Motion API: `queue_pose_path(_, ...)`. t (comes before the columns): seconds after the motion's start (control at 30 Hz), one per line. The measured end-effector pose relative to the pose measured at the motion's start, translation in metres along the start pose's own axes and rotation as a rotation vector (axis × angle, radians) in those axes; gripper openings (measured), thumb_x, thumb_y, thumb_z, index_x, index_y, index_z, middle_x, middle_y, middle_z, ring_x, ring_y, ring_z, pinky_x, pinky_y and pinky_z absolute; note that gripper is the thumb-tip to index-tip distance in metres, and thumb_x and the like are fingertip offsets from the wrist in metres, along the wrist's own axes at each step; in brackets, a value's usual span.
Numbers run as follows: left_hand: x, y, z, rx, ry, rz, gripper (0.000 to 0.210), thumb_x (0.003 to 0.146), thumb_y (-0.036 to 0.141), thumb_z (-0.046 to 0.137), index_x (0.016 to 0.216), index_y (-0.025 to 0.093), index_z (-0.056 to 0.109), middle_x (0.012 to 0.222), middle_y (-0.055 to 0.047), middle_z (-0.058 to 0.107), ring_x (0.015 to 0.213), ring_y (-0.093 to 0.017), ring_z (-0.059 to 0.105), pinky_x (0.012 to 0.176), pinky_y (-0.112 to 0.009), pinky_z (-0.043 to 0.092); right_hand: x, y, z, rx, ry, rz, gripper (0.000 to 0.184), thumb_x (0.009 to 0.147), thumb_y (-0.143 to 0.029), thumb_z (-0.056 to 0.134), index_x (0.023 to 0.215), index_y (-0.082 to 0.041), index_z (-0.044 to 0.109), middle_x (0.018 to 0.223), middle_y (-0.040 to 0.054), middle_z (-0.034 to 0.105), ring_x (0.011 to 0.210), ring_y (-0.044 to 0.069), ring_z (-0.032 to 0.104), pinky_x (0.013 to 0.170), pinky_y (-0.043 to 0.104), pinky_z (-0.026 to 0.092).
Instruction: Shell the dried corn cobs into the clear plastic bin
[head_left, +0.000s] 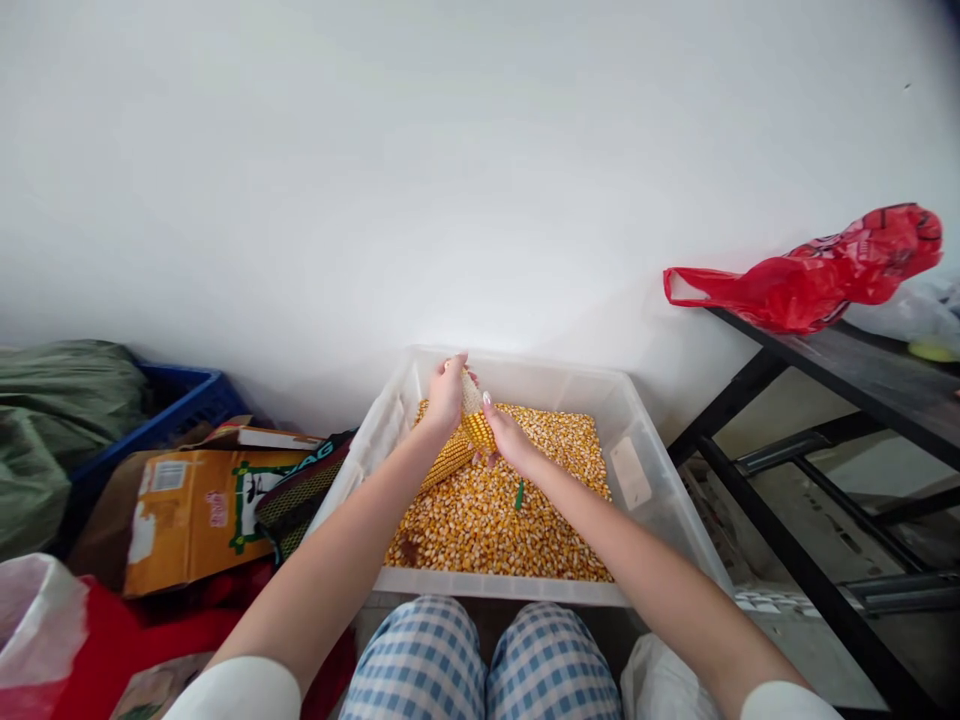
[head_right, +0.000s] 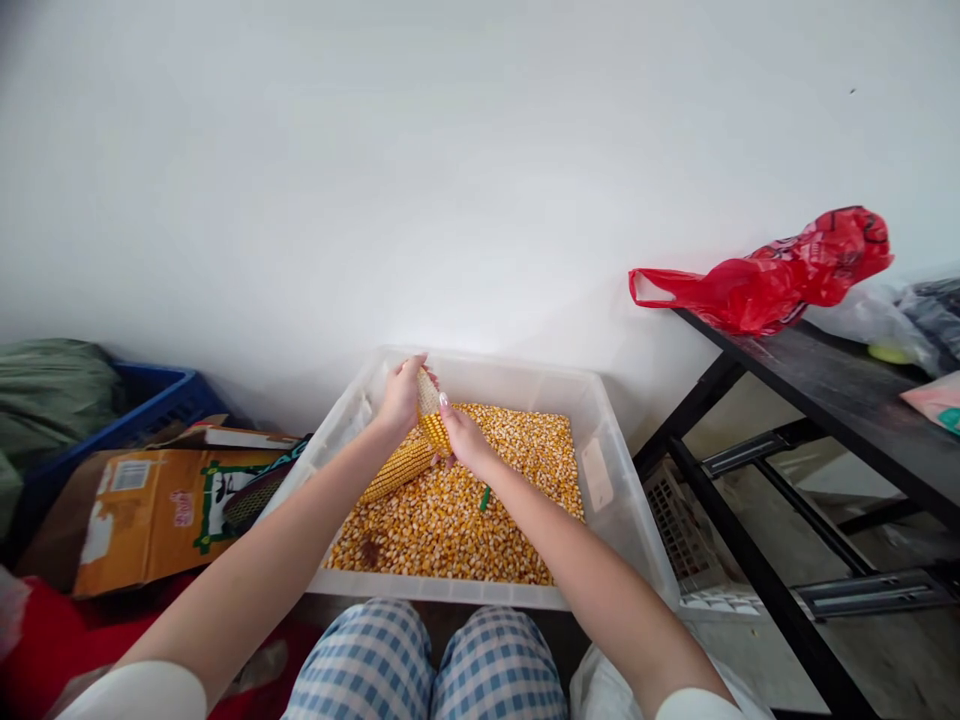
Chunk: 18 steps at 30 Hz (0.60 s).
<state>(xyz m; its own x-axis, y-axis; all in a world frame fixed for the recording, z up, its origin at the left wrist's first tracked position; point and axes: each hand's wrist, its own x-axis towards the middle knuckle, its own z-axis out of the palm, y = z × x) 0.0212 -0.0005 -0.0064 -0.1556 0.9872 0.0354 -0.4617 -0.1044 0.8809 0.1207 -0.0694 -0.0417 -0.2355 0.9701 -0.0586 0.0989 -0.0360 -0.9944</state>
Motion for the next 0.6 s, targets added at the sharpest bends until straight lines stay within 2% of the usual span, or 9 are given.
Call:
queue_pose_path(0.17,-0.007,0.003,0.002,0.005,0.001,-0.018,0.021,0.065,0.035,0.056,0.067,0.016,0.048,0.048,0.001,0.051,0.04,-0.012,0.048,0.041,-0.023,0.037,0.003,0.008,0.001,-0.113,0.131,0.032,0.074,0.076,-0.073,0.015,0.096,-0.017,0.06,0.064,0.006,0.06,0.041,0.014,0.052,0.036,0.028,0.041)
queue_pose_path(0.27,-0.005,0.005,0.003,-0.011,0.028,-0.058,0.018,0.064,0.033,0.054,0.067,0.016,0.048,0.047,0.001,0.05,0.039,-0.012,0.048,0.041,-0.023,0.037,0.004,0.004,-0.002,-0.045,0.108,0.076,0.076,0.076,-0.072,0.012,0.096,-0.016,0.059,0.063,0.0063,0.06,0.04,0.014,0.052,0.034,0.027,0.041)
queue_pose_path(0.4,0.002,0.007,0.002,-0.076,0.09,-0.111,0.016,0.065,0.031,0.051,0.066,0.016,0.047,0.046,0.001,0.05,0.04,-0.012,0.048,0.042,-0.023,0.038,0.003,-0.003,-0.004,-0.015,0.03,-0.015,0.066,0.077,-0.07,0.024,0.105,-0.02,0.055,0.071,0.0051,0.062,0.044,0.013,0.055,0.036,0.026,0.043)
queue_pose_path(0.5,0.003,0.008,0.001,-0.083,0.124,-0.13,0.014,0.065,0.029,0.051,0.067,0.015,0.048,0.047,0.001,0.05,0.04,-0.012,0.048,0.043,-0.023,0.038,0.003,-0.002,-0.003,-0.085,0.073,-0.072,0.061,0.077,-0.069,0.028,0.105,-0.021,0.055,0.067,0.0029,0.06,0.04,0.012,0.052,0.033,0.024,0.04)
queue_pose_path(0.6,0.001,0.006,0.001,-0.077,0.138,-0.146,0.013,0.065,0.028,0.05,0.067,0.015,0.047,0.046,0.001,0.05,0.04,-0.012,0.048,0.042,-0.023,0.038,0.005,0.003,-0.001,-0.072,0.162,-0.09,0.061,0.077,-0.069,0.028,0.095,-0.019,0.058,0.057,0.0012,0.055,0.034,0.01,0.047,0.029,0.023,0.035)
